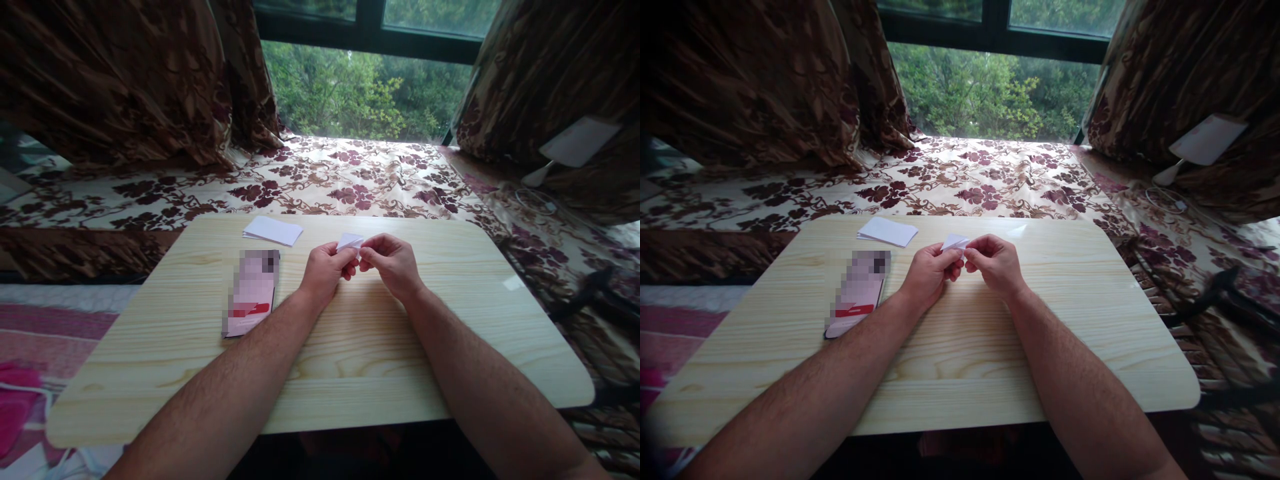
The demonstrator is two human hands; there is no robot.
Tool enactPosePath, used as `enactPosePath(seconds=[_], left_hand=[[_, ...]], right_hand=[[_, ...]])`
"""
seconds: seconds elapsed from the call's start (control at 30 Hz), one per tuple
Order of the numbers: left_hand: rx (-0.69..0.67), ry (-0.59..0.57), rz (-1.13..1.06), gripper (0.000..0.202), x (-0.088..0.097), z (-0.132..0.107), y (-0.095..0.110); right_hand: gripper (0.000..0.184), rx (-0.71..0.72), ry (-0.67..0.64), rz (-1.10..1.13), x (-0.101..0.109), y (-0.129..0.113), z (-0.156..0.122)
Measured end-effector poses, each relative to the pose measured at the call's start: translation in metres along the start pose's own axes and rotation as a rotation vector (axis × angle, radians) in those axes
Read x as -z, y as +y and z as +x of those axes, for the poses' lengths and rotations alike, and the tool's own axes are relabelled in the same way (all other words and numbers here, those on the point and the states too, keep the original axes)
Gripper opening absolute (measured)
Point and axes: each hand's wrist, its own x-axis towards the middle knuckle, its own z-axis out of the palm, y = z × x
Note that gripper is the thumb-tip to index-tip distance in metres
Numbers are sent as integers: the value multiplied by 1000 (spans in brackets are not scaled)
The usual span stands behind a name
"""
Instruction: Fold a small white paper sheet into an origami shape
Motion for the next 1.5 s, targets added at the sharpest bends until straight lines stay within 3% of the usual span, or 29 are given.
enactPosePath(seconds=[0.53,1.03,1.33,1.5], left_hand=[[5,-57,2,21,1,1,0],[-41,-43,48,16,3,2,-5],[-63,-21,76,16,1,2,-6],[-80,-27,99,15,1,2,-6]], right_hand=[[19,31,32,-67,-1,3,1],[19,23,7,-72,-2,0,-1],[20,-217,51,64,1,-3,0],[15,-161,12,3,0,-1,-1]])
